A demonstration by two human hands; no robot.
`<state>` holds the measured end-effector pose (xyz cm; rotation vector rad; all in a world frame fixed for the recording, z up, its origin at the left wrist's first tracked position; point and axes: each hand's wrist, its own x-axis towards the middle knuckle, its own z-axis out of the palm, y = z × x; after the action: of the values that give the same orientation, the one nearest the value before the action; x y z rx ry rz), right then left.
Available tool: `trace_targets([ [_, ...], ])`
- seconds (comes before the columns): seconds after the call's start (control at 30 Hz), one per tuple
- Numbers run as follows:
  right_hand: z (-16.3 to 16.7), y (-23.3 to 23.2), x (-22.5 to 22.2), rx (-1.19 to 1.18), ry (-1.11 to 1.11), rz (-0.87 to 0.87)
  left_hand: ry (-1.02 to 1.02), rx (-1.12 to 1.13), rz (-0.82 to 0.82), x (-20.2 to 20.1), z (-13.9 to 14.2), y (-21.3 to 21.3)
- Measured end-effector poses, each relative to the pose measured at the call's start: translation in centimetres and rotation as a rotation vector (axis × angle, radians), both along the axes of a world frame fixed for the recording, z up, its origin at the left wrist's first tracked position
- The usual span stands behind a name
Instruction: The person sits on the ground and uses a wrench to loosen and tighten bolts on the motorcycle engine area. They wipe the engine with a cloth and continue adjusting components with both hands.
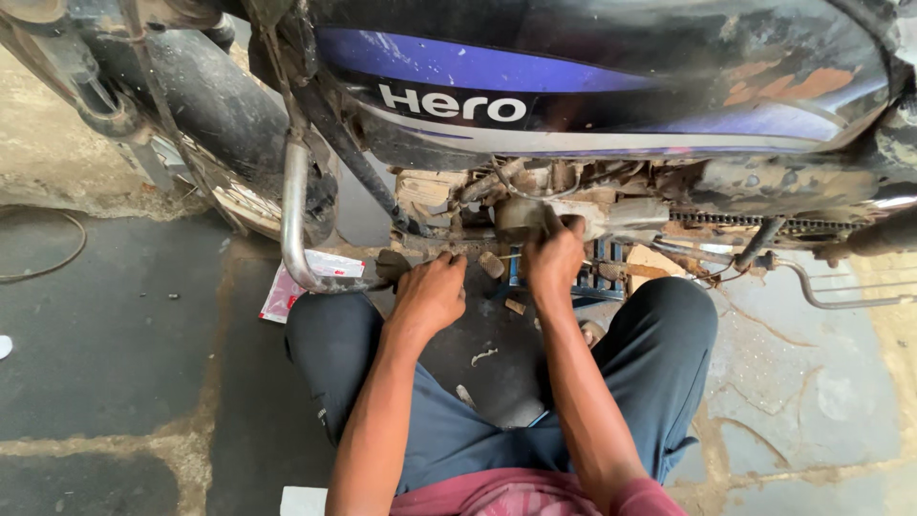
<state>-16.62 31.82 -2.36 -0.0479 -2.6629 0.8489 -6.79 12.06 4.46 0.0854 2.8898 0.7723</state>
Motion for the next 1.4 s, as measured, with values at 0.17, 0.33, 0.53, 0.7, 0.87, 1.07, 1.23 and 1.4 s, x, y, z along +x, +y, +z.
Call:
trace_targets([
  [0.17, 0.4, -0.1, -0.3, -0.221, -0.079, -0.028, -0.016, -0.011, 0.01, 0.1, 0.4, 0.0],
  [0.33, 2.1, -0.5, 0.5, -0.211, -0.129, -0.04, -0.012, 0.015, 0.006, 0.2, 1.0, 0.2],
  [0.53, 2.7, -1.6, 0.4, -0.38, -0.15, -0.042, -0.031, 0.008, 0.009, 0.3, 1.0, -0.1],
  [0.7, 3.2, -1.5, 0.3, -0.458, -0.173, -0.011, -0.034, 0.019, 0.007, 0.3, 1.0, -0.2],
  [0.87, 4.0, -1.5, 0.4, -0.415, -0.266, -0.096, -0.059, 0.023, 0.009, 0.2, 1.0, -0.3],
  [1.07, 3.8, -1.2, 0.9, -0.47, -0.223, -0.096, -0.047, 0.03, 0.017, 0.5, 1.2, -0.3],
  [1.23, 3.0, -0.8, 0.5, -0.465, -0.242, -0.007, -0.052, 0.02, 0.013, 0.5, 1.0, -0.2],
  [1.4, 2.2, -0.5, 0.4, -0.481, -0.151, 0.004, -0.011, 0.008, 0.013, 0.6, 0.5, -0.4],
])
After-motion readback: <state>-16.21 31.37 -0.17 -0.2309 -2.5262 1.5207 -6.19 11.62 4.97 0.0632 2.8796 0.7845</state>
